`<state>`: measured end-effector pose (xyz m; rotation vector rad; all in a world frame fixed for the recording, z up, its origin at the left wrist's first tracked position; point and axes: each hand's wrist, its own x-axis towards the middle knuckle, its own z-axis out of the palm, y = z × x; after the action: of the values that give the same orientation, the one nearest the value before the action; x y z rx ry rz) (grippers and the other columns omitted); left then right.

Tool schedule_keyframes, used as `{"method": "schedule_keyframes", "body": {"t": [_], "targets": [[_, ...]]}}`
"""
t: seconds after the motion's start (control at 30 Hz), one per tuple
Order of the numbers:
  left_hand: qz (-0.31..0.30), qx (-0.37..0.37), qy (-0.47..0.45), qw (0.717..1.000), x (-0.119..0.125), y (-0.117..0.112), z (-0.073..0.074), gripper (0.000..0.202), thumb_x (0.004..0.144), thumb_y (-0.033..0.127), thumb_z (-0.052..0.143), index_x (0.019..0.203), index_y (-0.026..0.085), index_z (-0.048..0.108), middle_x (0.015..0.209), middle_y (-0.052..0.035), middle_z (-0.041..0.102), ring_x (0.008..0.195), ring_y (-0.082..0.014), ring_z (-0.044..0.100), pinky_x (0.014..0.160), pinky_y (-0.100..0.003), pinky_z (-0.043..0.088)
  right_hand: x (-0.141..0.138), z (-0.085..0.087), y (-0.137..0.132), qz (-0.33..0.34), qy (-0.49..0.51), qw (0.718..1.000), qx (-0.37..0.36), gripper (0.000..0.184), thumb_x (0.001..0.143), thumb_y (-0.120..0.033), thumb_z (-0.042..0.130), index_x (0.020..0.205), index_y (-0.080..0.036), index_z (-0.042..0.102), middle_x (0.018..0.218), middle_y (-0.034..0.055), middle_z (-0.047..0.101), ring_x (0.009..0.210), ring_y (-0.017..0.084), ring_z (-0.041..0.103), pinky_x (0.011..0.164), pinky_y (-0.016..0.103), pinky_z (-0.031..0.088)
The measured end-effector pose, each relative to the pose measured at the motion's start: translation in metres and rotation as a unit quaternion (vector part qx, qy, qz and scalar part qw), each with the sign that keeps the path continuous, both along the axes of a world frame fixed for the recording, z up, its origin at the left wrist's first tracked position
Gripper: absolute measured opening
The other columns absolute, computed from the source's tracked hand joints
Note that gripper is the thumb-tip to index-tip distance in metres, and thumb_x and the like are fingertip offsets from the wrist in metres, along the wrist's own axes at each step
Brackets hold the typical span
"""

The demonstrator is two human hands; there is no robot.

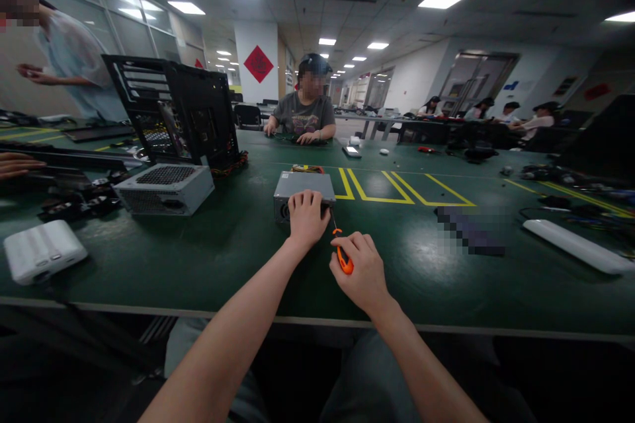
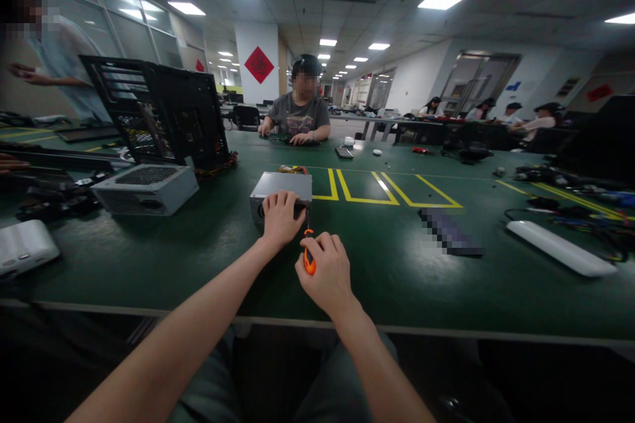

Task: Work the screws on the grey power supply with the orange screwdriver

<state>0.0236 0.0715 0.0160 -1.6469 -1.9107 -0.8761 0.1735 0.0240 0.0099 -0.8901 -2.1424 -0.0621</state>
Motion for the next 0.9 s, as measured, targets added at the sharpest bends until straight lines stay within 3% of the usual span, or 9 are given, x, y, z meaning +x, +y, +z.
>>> {"method": "schedule_keyframes", "body": {"t": [0.23,0.5,0.77,0.9], "targets": [[0.007,-0.007,0.000,1.000,0.0002,0.0001,-0.0001,0.024,0.081,0.034,0.051,0.100,0.020,0.051,0.105,-0.0094,0.050,0.101,-0.0271,0.042,0.093,-0.042,0.029,0.0005,-0.0028,0.0023,0.001,0.059,0.998,-0.025,0.022,0.085,-0.029,0.045,0.102,-0.018,0.054,0.082,0.0037,0.060,0.070,0.016,0.051,0.067,0.029,0.040],[-0.001,-0.004,0.002,1.000,-0.0001,-0.0015,0.0006,0.024,0.081,0.034,0.050,0.100,0.020,0.051,0.105,-0.0094,0.050,0.101,-0.0271,0.042,0.092,-0.041,0.029,-0.0002,0.0008,-0.0004,-0.001,0.002,1.000,0.009,0.015,0.076,-0.020,0.050,0.087,-0.019,0.060,0.076,0.0040,0.053,0.075,0.018,0.046,0.068,0.030,0.039],[-0.030,-0.008,0.008,0.999,-0.0032,-0.0049,-0.0017,0.030,0.080,0.030,0.051,0.109,0.020,0.050,0.117,-0.0096,0.049,0.109,-0.0270,0.041,0.099,-0.042,0.026,0.0016,-0.0025,0.0019,-0.004,0.066,0.997,-0.033,0.024,0.085,-0.031,0.045,0.103,-0.018,0.054,0.085,0.0042,0.061,0.072,0.016,0.052,0.068,0.029,0.041],[-0.058,-0.004,-0.004,0.998,-0.0071,-0.0063,-0.0046,0.034,0.080,0.026,0.051,0.113,0.021,0.050,0.122,-0.0084,0.049,0.115,-0.0261,0.038,0.103,-0.042,0.024,0.0023,-0.0035,0.0024,0.005,0.046,0.999,-0.017,0.017,0.081,-0.025,0.047,0.094,-0.018,0.055,0.079,0.0035,0.059,0.070,0.017,0.050,0.066,0.030,0.041]]}}
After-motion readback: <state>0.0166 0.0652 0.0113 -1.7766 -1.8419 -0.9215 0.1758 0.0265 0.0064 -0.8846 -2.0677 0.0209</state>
